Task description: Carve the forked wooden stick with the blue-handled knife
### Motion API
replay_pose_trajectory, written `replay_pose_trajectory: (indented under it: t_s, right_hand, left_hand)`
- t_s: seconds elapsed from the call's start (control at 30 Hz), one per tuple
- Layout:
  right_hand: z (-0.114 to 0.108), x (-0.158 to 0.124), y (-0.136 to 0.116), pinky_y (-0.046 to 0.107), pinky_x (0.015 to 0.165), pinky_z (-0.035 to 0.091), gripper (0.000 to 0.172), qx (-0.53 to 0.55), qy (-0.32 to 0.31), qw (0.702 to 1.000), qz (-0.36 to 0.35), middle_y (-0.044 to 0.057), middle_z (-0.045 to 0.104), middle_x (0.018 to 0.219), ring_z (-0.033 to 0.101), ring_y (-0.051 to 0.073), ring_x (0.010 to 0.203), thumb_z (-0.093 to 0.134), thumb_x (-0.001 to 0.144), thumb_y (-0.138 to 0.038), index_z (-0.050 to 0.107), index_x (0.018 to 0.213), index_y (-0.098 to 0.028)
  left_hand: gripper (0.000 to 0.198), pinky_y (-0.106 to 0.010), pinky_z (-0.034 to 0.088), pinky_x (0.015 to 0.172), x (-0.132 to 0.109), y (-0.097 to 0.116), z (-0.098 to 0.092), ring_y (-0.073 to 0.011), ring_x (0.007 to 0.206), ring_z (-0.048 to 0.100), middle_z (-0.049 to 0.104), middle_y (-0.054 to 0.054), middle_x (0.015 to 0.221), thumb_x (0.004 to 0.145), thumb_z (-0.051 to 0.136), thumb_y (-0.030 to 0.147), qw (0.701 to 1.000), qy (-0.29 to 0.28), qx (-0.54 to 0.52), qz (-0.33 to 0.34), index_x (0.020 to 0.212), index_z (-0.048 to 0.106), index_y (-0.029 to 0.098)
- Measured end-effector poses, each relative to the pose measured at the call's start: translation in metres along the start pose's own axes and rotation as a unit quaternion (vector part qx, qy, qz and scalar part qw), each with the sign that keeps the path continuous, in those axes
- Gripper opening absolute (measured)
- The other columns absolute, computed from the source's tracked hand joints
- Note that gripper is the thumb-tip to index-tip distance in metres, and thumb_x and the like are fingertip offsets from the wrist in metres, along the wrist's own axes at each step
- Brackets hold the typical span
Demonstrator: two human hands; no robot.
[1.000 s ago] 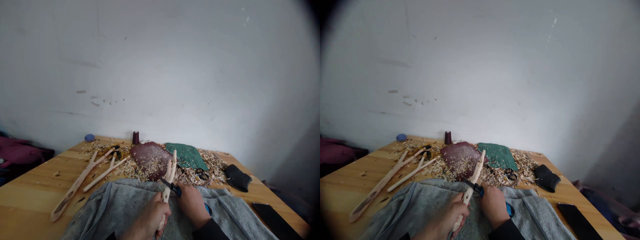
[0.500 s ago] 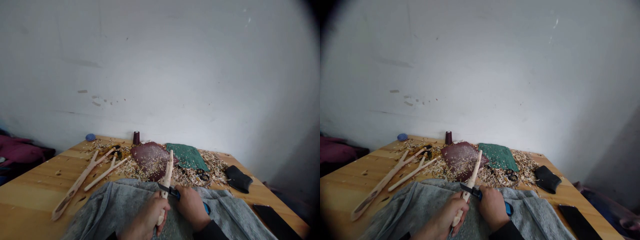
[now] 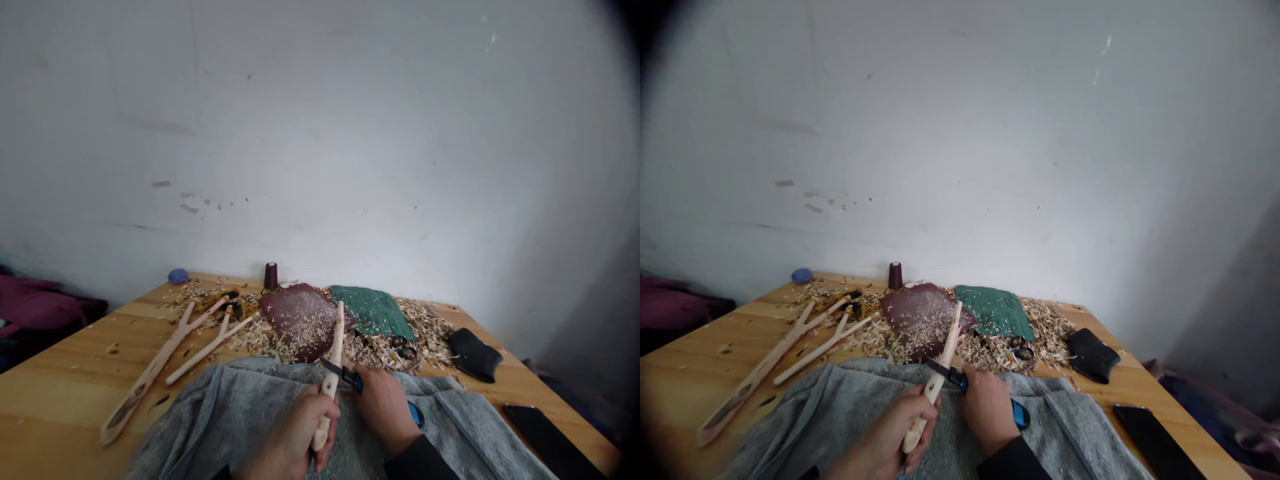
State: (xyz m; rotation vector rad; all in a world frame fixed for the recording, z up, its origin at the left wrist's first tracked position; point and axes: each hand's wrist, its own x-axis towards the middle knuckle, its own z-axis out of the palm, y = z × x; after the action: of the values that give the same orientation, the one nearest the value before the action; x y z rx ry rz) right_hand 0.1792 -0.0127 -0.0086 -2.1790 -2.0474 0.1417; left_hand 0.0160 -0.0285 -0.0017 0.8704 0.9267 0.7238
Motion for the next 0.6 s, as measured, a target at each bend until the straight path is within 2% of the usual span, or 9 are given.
replay_pose_trajectory:
  t_s: [0.13,0.23,0.3,0.43,0.5,0.6]
  right_hand:
    - [0.001,-0.002,-0.003,0.027,0.075,0.043,0.03,-0.011,-0.013,1.0,-0.008,0.008,0.076,0.103,0.071,0.022,0.096,0.049,0.087,-0.013,0.071,0.104,-0.024]
    - [0.002,-0.004,-0.005,0.028,0.076,0.044,0.032,-0.018,-0.031,0.999,-0.03,0.008,0.076,0.102,0.071,0.023,0.096,0.049,0.086,-0.013,0.072,0.105,-0.024]
    - [0.002,-0.006,-0.007,0.028,0.077,0.044,0.033,-0.017,-0.031,0.998,-0.047,0.008,0.075,0.101,0.07,0.023,0.095,0.049,0.085,-0.013,0.072,0.105,-0.025]
    - [0.0,-0.011,-0.013,0.028,0.076,0.043,0.031,-0.014,-0.029,0.997,-0.075,0.007,0.075,0.102,0.07,0.024,0.095,0.051,0.083,-0.014,0.072,0.104,-0.024]
    - [-0.001,-0.013,-0.016,0.028,0.074,0.043,0.028,-0.016,-0.044,0.995,-0.094,0.008,0.075,0.099,0.07,0.023,0.092,0.051,0.084,-0.017,0.071,0.102,-0.024]
    - [0.001,-0.014,-0.019,0.027,0.072,0.042,0.025,-0.014,-0.056,0.992,-0.11,0.008,0.075,0.096,0.071,0.022,0.089,0.049,0.087,-0.02,0.071,0.098,-0.022]
  left_hand:
    - [0.008,-0.019,0.022,0.032,0.005,0.0,0.0,-0.0075,0.032,0.034,0.047,0.006,0.046,0.07,0.052,0.026,0.999,0.029,-0.02,-0.031,0.075,0.053,0.02]
    - [0.002,-0.017,0.022,0.035,0.007,-0.002,-0.004,-0.0074,0.037,0.041,0.052,0.004,0.053,0.075,0.053,0.02,0.993,0.059,-0.038,-0.096,0.076,0.052,0.019]
    - [0.005,-0.016,0.017,0.036,0.005,-0.003,-0.007,-0.0051,0.036,0.036,0.049,0.006,0.053,0.076,0.053,0.018,0.989,0.075,-0.042,-0.124,0.074,0.049,0.02]
    - [0.01,-0.016,0.011,0.036,-0.005,-0.009,-0.009,-0.0032,0.033,0.029,0.048,0.009,0.057,0.079,0.047,0.019,0.989,0.044,-0.073,-0.119,0.089,0.05,0.021]
    - [0.004,-0.017,0.01,0.036,-0.009,-0.014,-0.009,-0.0021,0.032,0.026,0.046,0.01,0.057,0.08,0.048,0.021,0.989,0.061,-0.072,-0.113,0.084,0.046,0.022]
    - [0.015,-0.018,0.011,0.036,-0.011,-0.02,-0.009,-0.0017,0.033,0.026,0.046,0.011,0.057,0.079,0.056,0.028,0.991,0.074,-0.055,-0.097,0.08,0.041,0.023]
